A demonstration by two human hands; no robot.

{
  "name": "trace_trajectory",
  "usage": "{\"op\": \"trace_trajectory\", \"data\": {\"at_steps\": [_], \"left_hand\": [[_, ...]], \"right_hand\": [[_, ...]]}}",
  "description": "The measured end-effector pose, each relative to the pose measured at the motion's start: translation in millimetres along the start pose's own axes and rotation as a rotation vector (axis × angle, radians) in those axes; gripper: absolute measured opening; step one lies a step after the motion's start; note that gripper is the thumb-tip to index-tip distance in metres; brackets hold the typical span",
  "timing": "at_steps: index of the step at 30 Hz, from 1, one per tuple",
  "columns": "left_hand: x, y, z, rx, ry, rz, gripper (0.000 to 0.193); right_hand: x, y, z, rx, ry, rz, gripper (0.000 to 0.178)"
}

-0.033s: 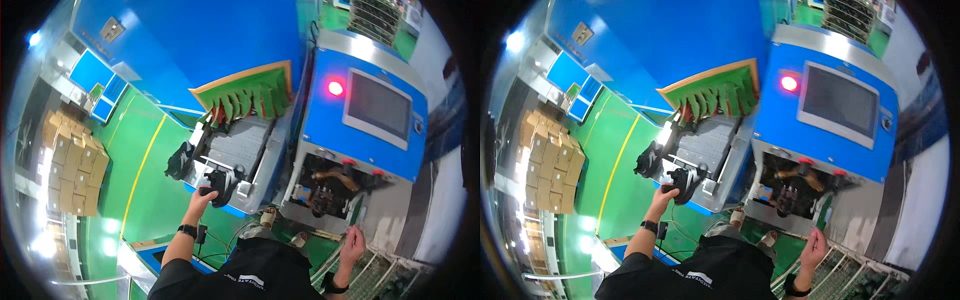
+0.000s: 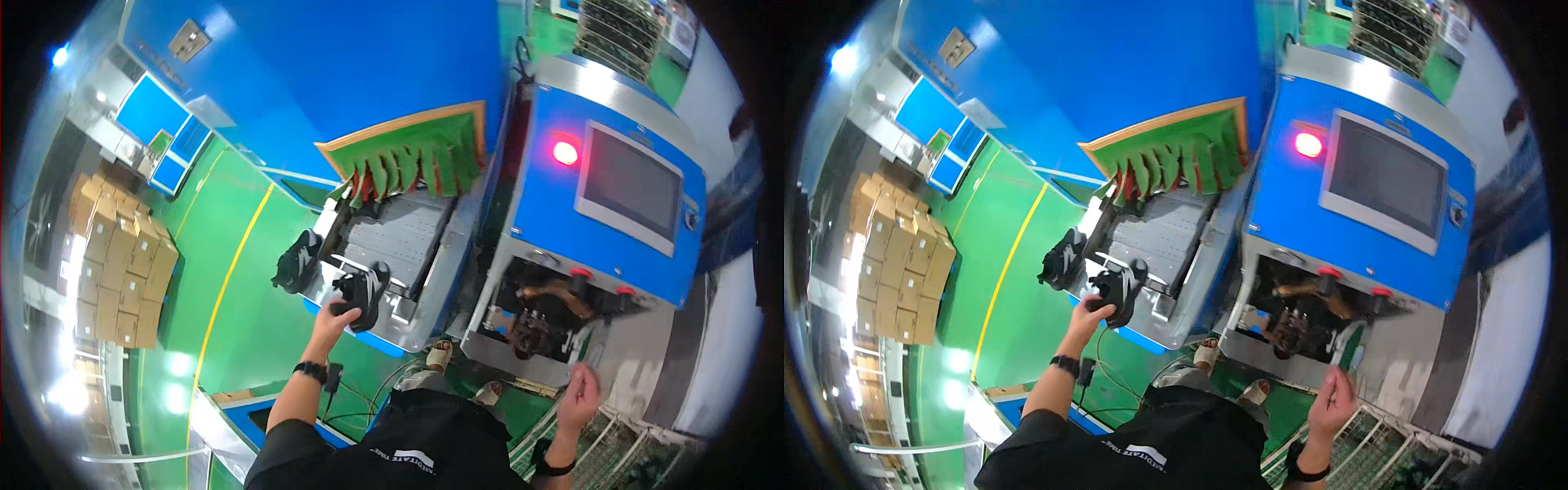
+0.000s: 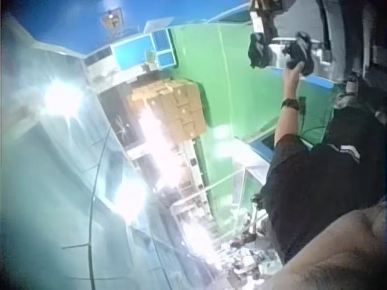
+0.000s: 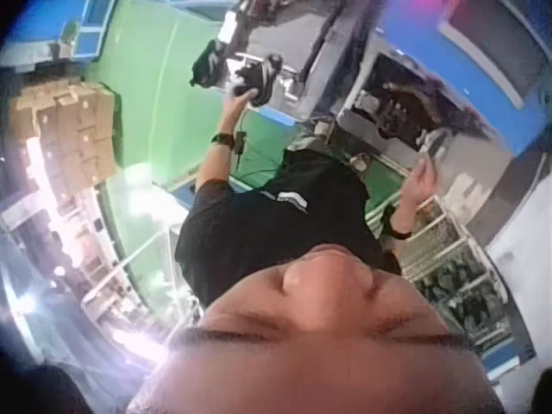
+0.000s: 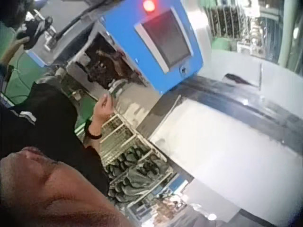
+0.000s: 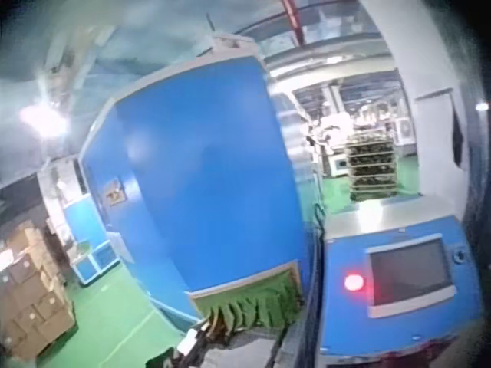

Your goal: Operating shoe manufacturing machinery to assemble footwear components.

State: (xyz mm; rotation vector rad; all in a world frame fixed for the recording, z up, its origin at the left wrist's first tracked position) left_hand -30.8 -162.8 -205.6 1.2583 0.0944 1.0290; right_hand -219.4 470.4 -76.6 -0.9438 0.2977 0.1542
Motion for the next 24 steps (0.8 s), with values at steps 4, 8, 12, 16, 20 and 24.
{"op": "trace_trajectory", "data": {"at_steps": [4, 8, 12, 16, 20, 24], "left_hand": [[-81.0, -41.6, 27.1, -0.697, 0.172, -0.082, 0.045], [-95.7, -44.7, 22.9, -0.941, -0.003, 0.278, 0.045], [-132.5, 36.1, 25.8, -0.866, 0.055, 0.106, 0.042], [-312.8, 21.5, 2.3, -0.283, 0.002, 0.032, 0.056], [-434.5, 9.5, 10.6, -0.183, 0.170, 0.110, 0.075], [-454.9, 14.8, -14.3, -0.200, 0.462, 0.159, 0.080]], "right_hand": [[-84.9, -209.7, -51.5, 0.159, 0.100, 0.793, 0.035], [-150.8, -270.1, -139.1, 0.441, 0.095, 0.871, 0.046], [-159.3, -255.7, -176.3, 0.784, 0.205, 0.835, 0.054], [-150.9, -259.0, -172.3, 0.800, 0.244, 0.882, 0.055], [-150.5, -253.7, -179.6, 0.794, 0.112, 0.917, 0.059], [-145.1, -238.2, -171.0, 1.000, 0.125, 0.790, 0.059]]}}
Point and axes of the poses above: each hand's wrist, its own x-axis away from the middle knuckle, its own z-axis out of the back of the hand, y = z × x, the point moved 10 cm from there along -x, towards the middle knuckle, and after that the axes turned 8 degrees about z, right-handed, at the moved point
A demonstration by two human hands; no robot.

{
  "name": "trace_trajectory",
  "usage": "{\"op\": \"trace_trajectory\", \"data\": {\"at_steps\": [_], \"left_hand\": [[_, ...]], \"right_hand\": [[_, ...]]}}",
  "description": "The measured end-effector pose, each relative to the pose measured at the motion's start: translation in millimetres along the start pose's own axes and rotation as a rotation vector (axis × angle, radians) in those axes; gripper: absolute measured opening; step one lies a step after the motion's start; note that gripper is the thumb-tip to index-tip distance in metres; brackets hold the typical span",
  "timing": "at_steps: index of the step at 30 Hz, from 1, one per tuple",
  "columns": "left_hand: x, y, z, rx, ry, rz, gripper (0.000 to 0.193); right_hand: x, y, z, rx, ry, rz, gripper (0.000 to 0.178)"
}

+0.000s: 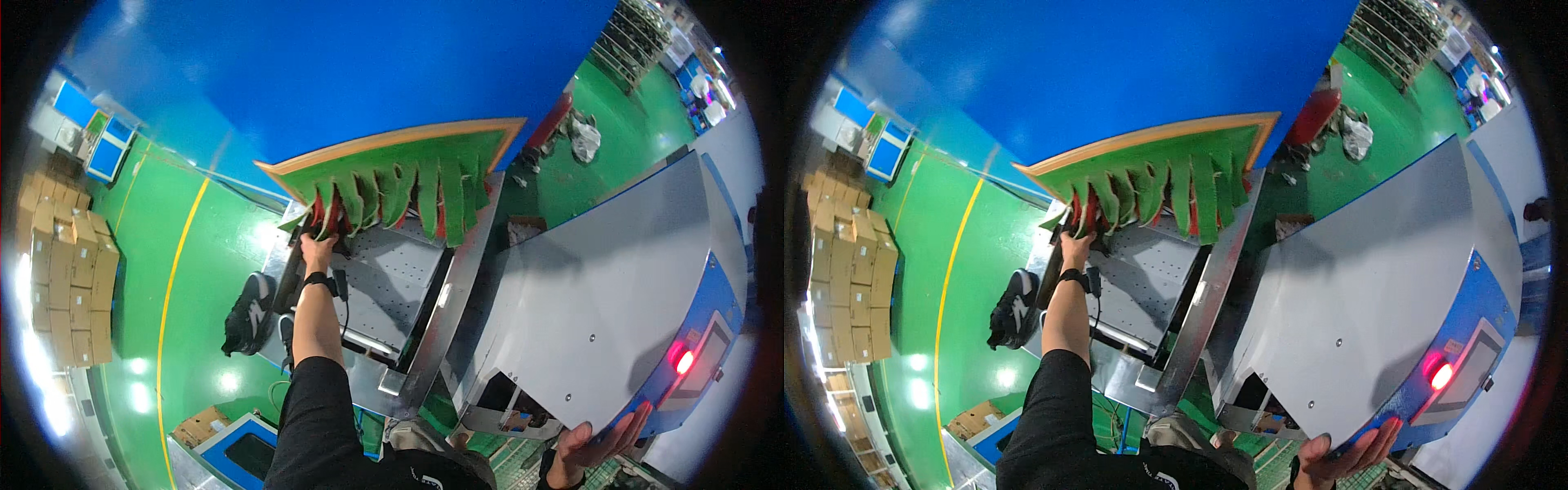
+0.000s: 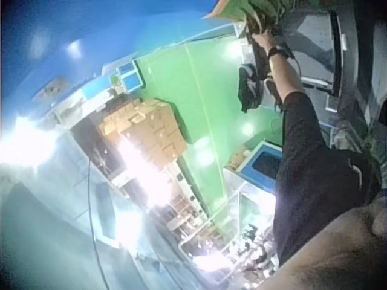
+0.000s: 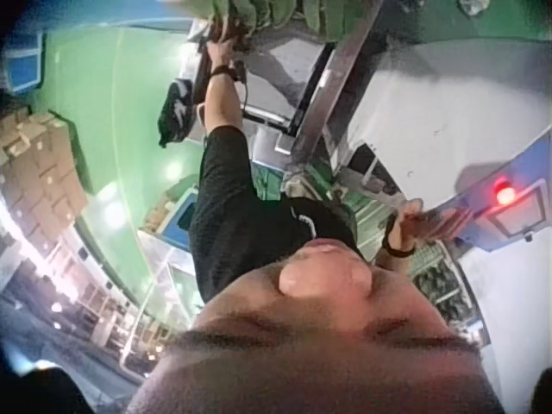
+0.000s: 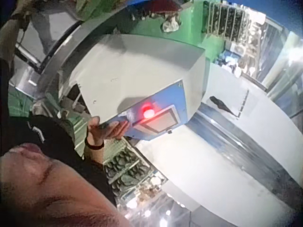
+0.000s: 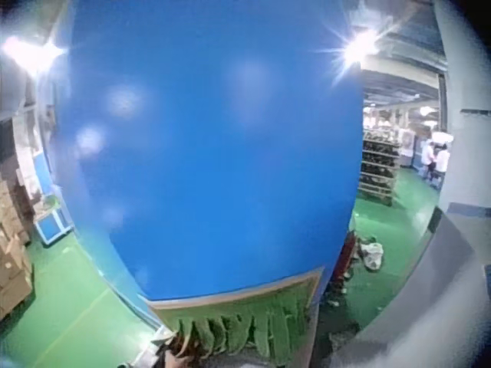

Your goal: Operating shoe manufacturing machinery to assemble footwear components.

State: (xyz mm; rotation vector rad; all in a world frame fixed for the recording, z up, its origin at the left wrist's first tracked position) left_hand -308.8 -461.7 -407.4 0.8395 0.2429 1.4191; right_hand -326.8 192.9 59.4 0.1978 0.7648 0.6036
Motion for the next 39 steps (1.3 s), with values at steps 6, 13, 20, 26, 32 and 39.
{"op": "trace_trajectory", "data": {"at_steps": [6, 13, 20, 26, 32, 39], "left_hand": [[35.2, 7.9, -25.6, 0.141, -0.223, 0.096, 0.086], [80.8, 2.5, -10.7, 0.082, -0.043, 0.001, 0.077], [175.8, 87.3, 109.3, -0.331, -0.103, -0.239, 0.059], [320.5, 153.8, 209.3, -0.356, -0.146, -0.636, 0.058], [536.0, 155.2, 227.6, -0.371, -0.647, -1.163, 0.051], [703.1, 121.5, 169.7, -0.138, -1.190, -1.265, 0.059]], "right_hand": [[3.4, -2.2, 6.3, -0.026, 0.019, -0.007, 0.061], [-9.8, -7.5, -2.5, -0.079, 0.087, -0.004, 0.062], [-20.5, -9.4, 13.8, -0.122, 0.193, -0.065, 0.056], [-3.2, -8.0, 33.5, -0.357, 0.147, -0.083, 0.050], [37.1, -69.0, 90.0, -1.164, 0.014, 0.262, 0.084], [162.3, -71.3, 29.4, -1.907, -0.944, -0.127, 0.116]]}}
Point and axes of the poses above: each hand's wrist, its own x-axis away from the middle knuckle, its own z-axis out of the back of the hand, y = z × x, the point moved 10 cm from there along -x, towards the middle knuckle, and after that the axes turned 8 degrees about z, right-handed, at the moved point
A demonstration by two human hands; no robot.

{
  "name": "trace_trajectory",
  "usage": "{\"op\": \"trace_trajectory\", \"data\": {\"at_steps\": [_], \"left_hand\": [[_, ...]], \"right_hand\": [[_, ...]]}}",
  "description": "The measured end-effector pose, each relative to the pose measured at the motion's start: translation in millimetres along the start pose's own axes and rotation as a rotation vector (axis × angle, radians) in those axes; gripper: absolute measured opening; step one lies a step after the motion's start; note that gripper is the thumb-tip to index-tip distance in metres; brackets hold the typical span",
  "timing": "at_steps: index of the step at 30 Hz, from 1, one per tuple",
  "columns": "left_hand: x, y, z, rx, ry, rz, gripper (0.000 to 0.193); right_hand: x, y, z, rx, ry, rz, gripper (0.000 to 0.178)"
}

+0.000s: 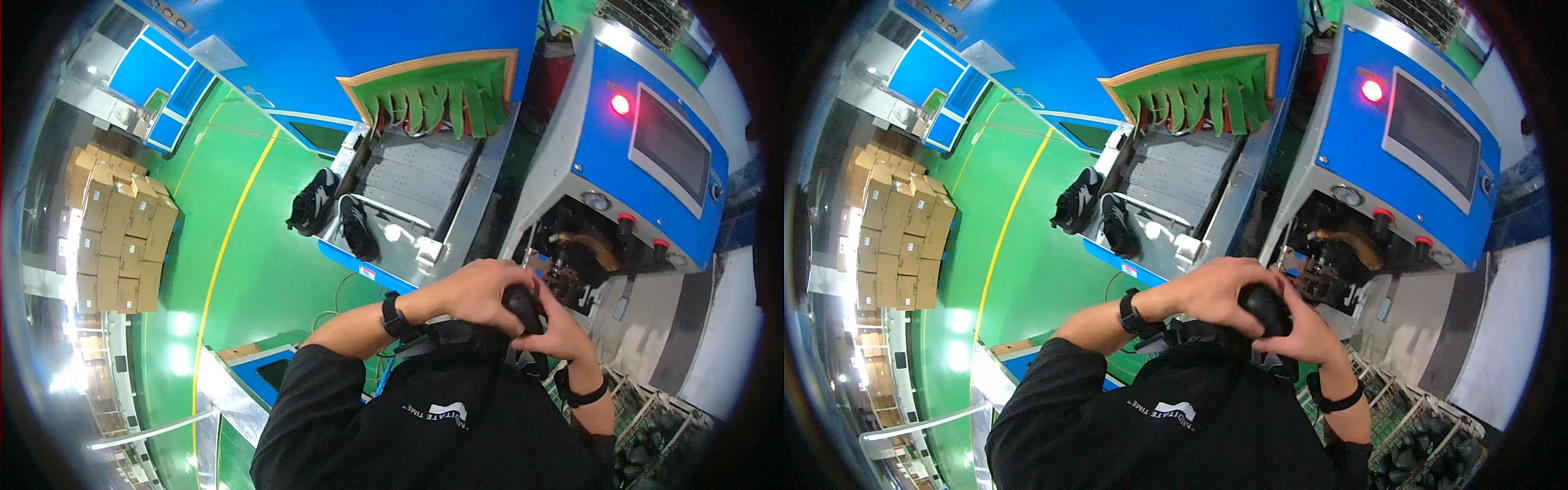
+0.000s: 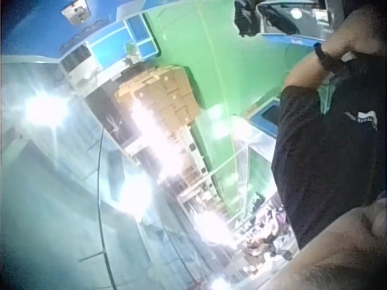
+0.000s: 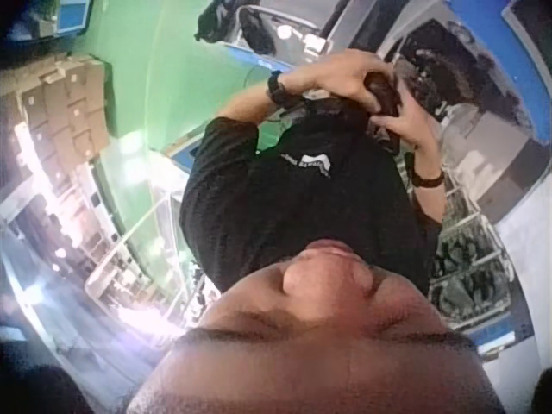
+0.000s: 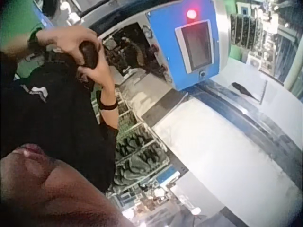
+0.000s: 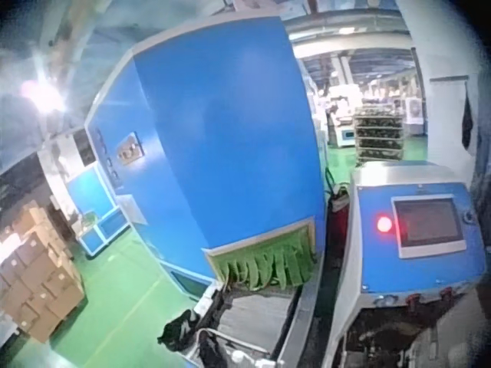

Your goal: Operating shoe manufacturing machinery to assemble footwear components.

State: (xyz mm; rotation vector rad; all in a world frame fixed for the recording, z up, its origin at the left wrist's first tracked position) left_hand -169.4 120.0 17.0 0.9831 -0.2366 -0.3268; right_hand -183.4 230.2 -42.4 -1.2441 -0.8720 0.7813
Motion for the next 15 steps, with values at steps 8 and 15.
{"op": "trace_trajectory", "data": {"at_steps": [8, 15], "left_hand": [[-19.6, -65.4, -168.2, 1.048, -0.182, 0.454, 0.071], [-32.2, -52.6, -221.0, 1.245, -0.496, 0.664, 0.078]], "right_hand": [[126.1, 129.3, 73.5, -0.737, 0.669, 0.023, 0.062], [173.0, 126.6, 48.8, -0.983, 0.653, -0.218, 0.065]]}}
Point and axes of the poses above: each hand's wrist, its own x-axis away from the middle knuckle, its own z-axis out of the back of the hand, y = z × x, the point moved 10 cm from there along -x, towards the middle knuckle, and after that the axes turned 8 degrees about z, right-handed, at the moved point
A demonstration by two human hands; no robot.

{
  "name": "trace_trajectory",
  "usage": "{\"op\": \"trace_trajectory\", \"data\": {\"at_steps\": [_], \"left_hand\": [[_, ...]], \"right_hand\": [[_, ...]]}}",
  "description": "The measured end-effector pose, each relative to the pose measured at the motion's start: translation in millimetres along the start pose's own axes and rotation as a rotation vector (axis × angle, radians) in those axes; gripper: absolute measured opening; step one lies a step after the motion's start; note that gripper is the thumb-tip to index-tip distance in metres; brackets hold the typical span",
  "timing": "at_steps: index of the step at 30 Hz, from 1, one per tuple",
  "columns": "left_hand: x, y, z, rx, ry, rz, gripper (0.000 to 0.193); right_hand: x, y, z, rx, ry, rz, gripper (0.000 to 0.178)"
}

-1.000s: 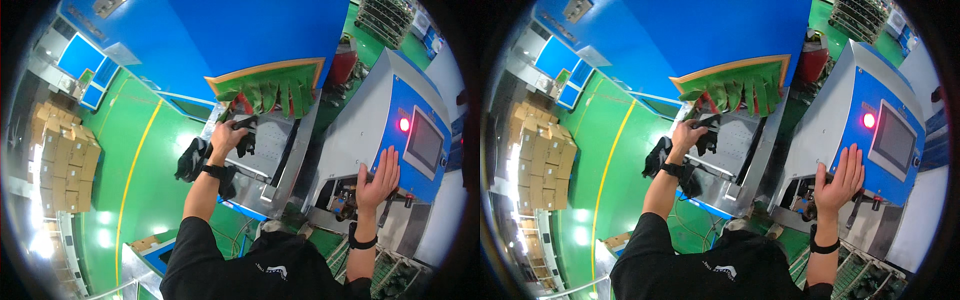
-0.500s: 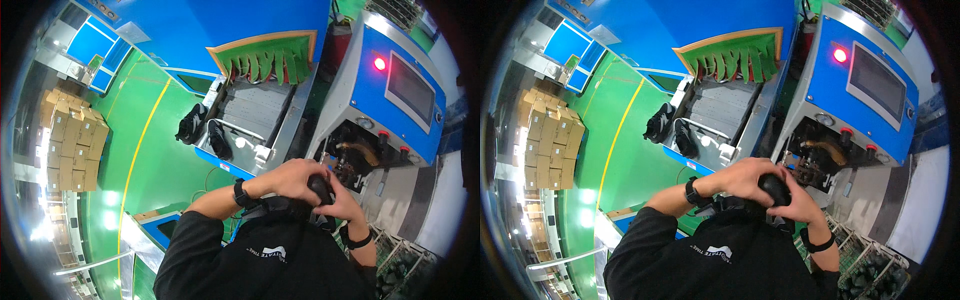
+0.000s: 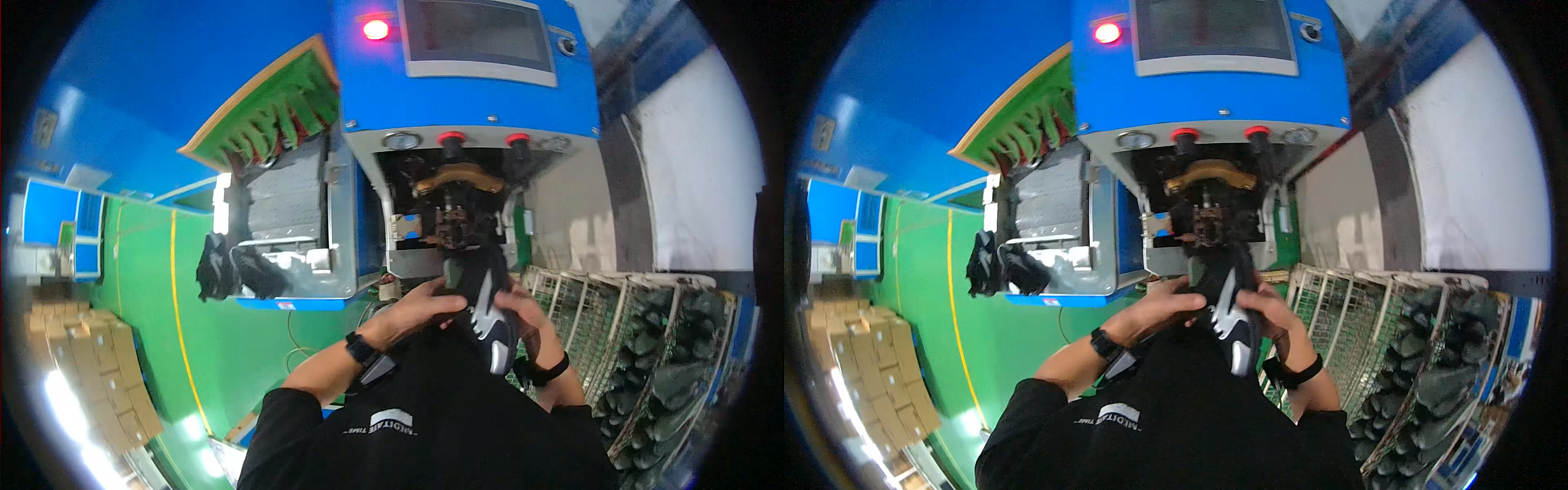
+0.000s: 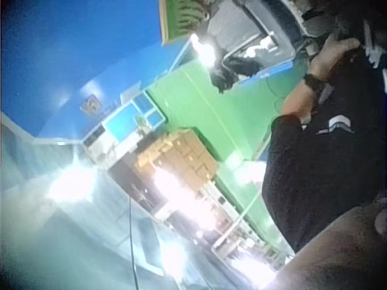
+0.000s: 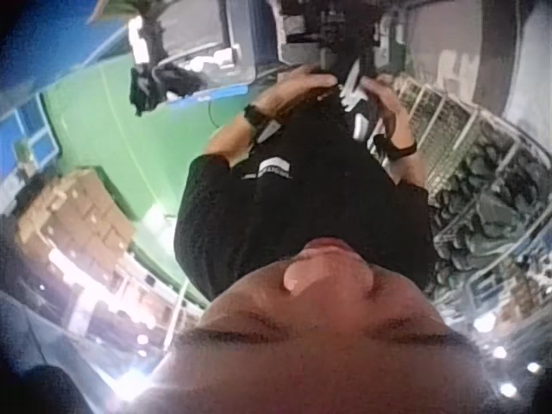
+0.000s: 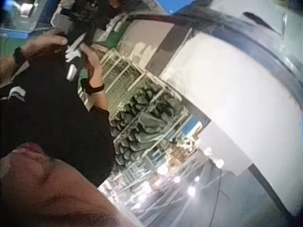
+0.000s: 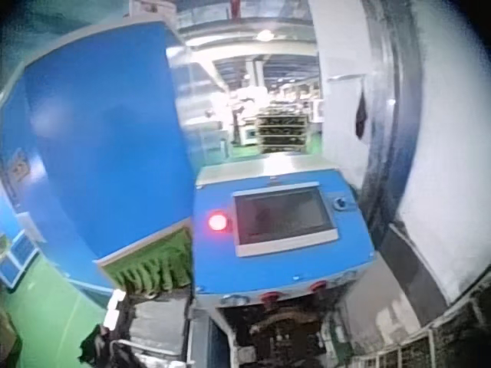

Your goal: Operating shoe manufacturing machinery to assemble footwear components.

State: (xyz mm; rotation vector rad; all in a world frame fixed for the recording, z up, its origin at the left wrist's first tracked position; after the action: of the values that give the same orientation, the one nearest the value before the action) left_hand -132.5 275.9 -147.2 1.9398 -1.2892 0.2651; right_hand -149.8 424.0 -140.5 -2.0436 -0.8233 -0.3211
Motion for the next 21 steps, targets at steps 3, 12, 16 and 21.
{"op": "trace_trajectory", "data": {"at_steps": [3, 12, 16, 21], "left_hand": [[14.0, -14.1, 15.3, -0.485, -0.007, -0.100, 0.092], [-2.4, 8.8, 0.9, -0.428, 0.024, -0.113, 0.032], [46.1, 37.3, -14.5, -0.527, 0.019, -0.076, 0.030], [17.1, 11.2, 68.5, -0.028, 0.176, 0.049, 0.020]], "right_hand": [[40.0, 7.2, -27.4, -0.157, 0.132, -0.175, 0.068], [-6.5, 12.2, 13.1, -0.241, 0.058, 0.183, 0.041], [-21.2, -73.1, 3.1, 0.400, 0.267, 0.482, 0.081], [-48.2, -106.4, -34.8, 0.926, 0.251, 0.629, 0.092]]}}
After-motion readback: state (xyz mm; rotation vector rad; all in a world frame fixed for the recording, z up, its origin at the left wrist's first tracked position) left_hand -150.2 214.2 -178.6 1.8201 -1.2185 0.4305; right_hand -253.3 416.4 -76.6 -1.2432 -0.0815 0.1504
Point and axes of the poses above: each hand's wrist, its own x-axis away from the middle knuckle, its own z-axis out of the back of the hand, y = z × x, the point moved 10 cm from there along -x, towards the middle knuckle, and after that the axes turned 8 degrees about z, right-handed, at the moved point
